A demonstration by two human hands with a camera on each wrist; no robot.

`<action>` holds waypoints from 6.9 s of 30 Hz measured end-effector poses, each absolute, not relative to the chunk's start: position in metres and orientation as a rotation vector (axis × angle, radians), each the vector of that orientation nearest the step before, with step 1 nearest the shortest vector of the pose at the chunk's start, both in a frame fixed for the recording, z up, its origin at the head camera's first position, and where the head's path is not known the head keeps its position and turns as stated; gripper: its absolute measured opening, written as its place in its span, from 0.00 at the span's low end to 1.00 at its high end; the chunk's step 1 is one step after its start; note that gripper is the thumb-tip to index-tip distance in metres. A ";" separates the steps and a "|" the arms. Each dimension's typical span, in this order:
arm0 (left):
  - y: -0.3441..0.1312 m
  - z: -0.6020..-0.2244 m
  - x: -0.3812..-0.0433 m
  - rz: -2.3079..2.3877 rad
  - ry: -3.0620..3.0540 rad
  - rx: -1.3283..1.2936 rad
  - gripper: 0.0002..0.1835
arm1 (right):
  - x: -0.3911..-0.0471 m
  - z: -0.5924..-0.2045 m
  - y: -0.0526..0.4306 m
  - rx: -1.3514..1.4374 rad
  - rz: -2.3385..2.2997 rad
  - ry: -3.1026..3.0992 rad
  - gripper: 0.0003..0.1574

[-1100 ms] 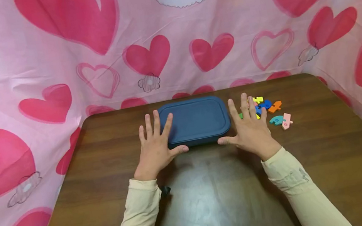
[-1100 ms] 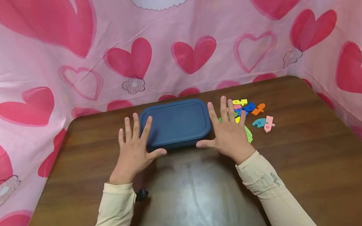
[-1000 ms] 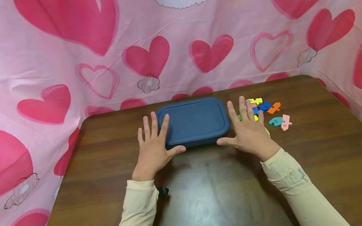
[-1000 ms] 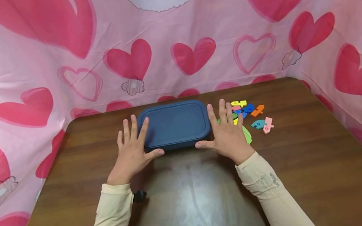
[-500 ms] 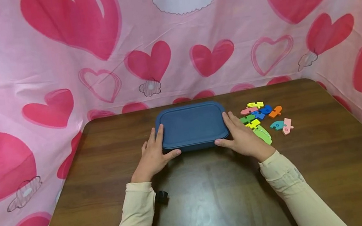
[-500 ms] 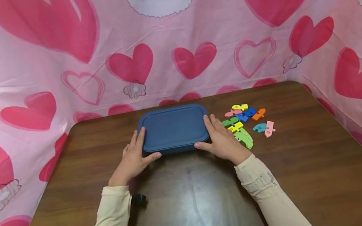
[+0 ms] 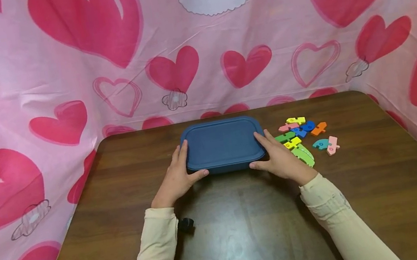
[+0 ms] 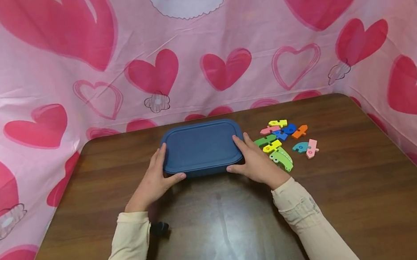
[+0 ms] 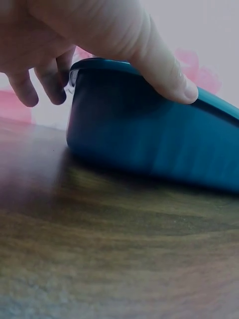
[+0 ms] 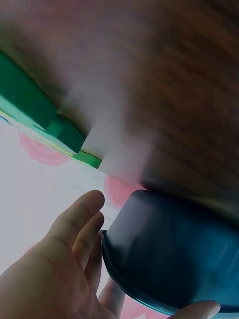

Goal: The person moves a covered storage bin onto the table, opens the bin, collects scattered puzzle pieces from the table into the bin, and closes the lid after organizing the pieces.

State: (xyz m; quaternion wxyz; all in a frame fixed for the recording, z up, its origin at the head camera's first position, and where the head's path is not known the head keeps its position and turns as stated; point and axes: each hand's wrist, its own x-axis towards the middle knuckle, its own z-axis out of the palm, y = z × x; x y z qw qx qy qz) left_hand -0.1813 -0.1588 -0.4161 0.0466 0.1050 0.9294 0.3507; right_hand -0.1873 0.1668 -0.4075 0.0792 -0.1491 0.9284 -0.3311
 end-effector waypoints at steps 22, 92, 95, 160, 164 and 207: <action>-0.160 -0.413 -0.184 1.156 2.803 0.308 0.59 | -0.188 -0.404 0.165 -0.451 -1.053 2.780 0.59; -0.243 -0.383 -0.164 1.178 2.871 0.204 0.60 | -0.175 -0.371 0.088 -0.517 -0.942 2.946 0.61; -0.251 -0.383 -0.161 1.184 2.860 0.169 0.59 | -0.173 -0.371 0.079 -0.528 -0.935 2.960 0.60; -0.381 -0.389 -0.116 1.033 2.876 0.004 0.38 | -0.157 -0.404 -0.087 -0.713 -0.631 2.967 0.50; -0.380 -0.392 -0.122 1.006 2.864 0.030 0.35 | -0.160 -0.404 -0.088 -0.693 -0.672 2.894 0.48; -0.344 -0.378 -0.139 0.862 2.927 -0.001 0.39 | -0.150 -0.380 -0.091 -1.164 -0.350 3.097 0.22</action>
